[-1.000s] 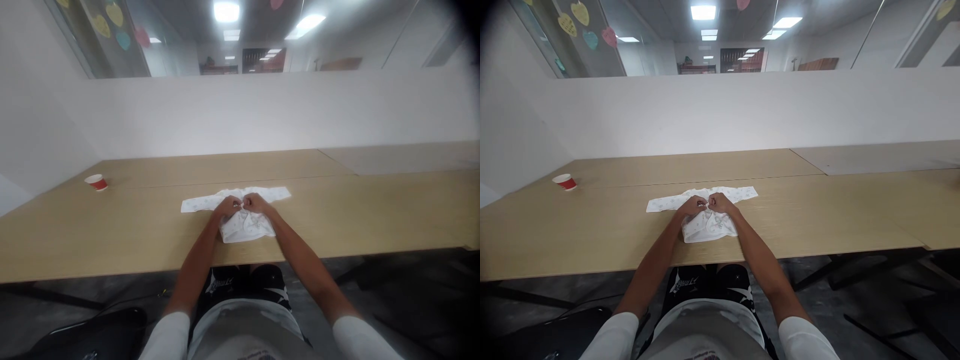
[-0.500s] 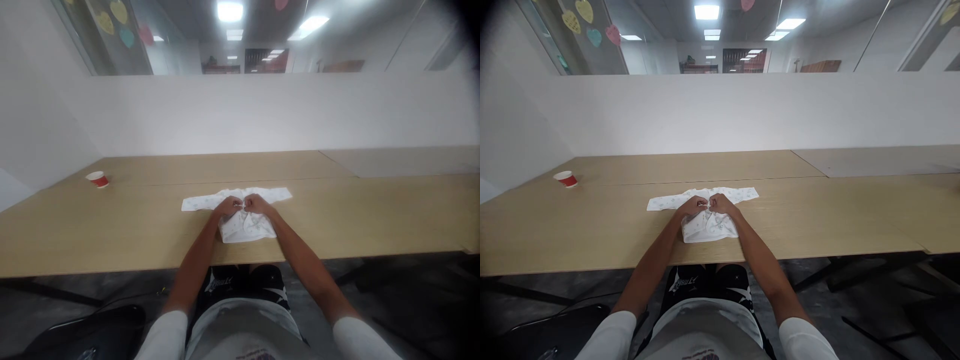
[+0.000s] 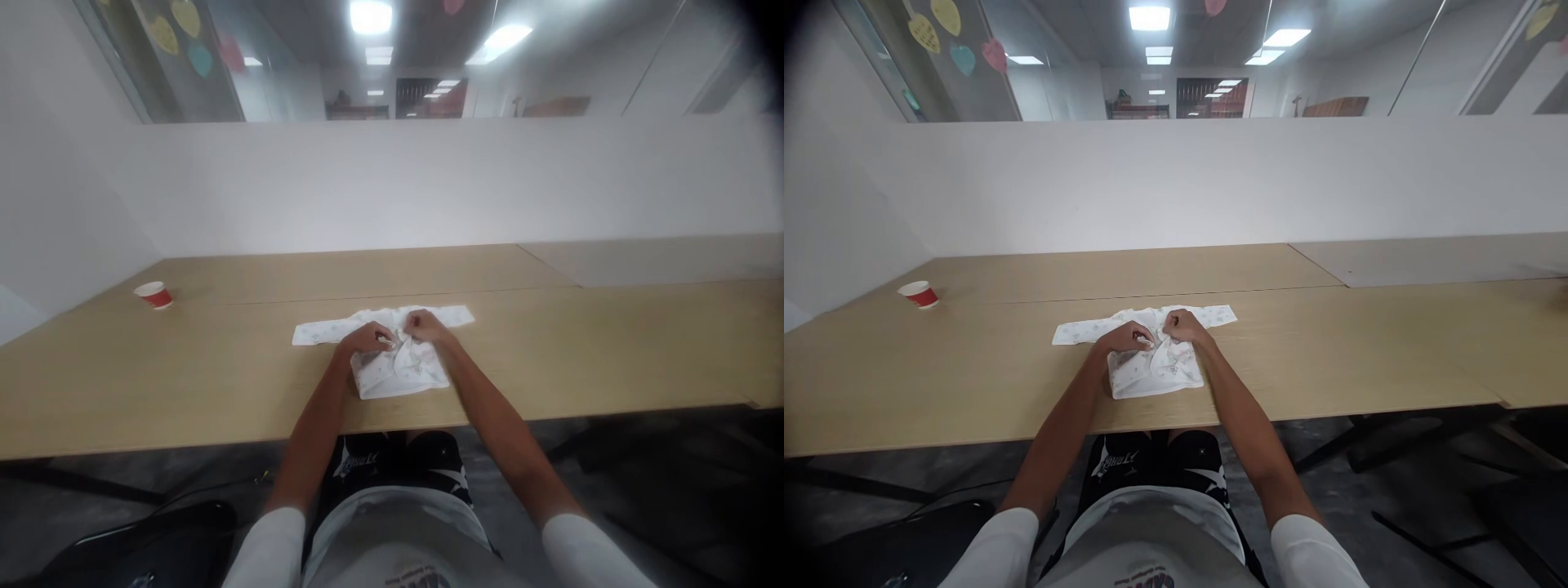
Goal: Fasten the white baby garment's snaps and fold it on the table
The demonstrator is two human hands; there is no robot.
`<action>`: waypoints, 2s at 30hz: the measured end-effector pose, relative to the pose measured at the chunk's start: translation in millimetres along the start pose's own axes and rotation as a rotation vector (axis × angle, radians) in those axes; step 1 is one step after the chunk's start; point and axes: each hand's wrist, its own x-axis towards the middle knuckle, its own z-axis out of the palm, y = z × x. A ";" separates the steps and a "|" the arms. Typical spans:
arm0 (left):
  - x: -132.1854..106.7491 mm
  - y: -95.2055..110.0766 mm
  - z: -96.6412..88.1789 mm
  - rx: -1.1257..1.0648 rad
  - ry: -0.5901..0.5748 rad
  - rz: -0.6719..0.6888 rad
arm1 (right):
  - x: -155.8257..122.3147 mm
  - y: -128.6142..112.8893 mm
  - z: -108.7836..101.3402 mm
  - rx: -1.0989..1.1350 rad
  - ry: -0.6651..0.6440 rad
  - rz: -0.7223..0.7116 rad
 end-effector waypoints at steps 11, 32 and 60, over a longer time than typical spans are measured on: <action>5.3 -15.6 4.2 0.331 0.570 -0.055 | 4.8 -15.2 34.1 -0.358 0.165 0.078; 6.9 -20.8 11.0 0.447 0.527 -0.154 | 14.7 -12.8 22.3 -0.013 0.062 -0.040; 14.6 -4.1 18.8 0.105 0.698 -0.056 | 20.7 -7.6 49.0 0.406 0.154 -0.209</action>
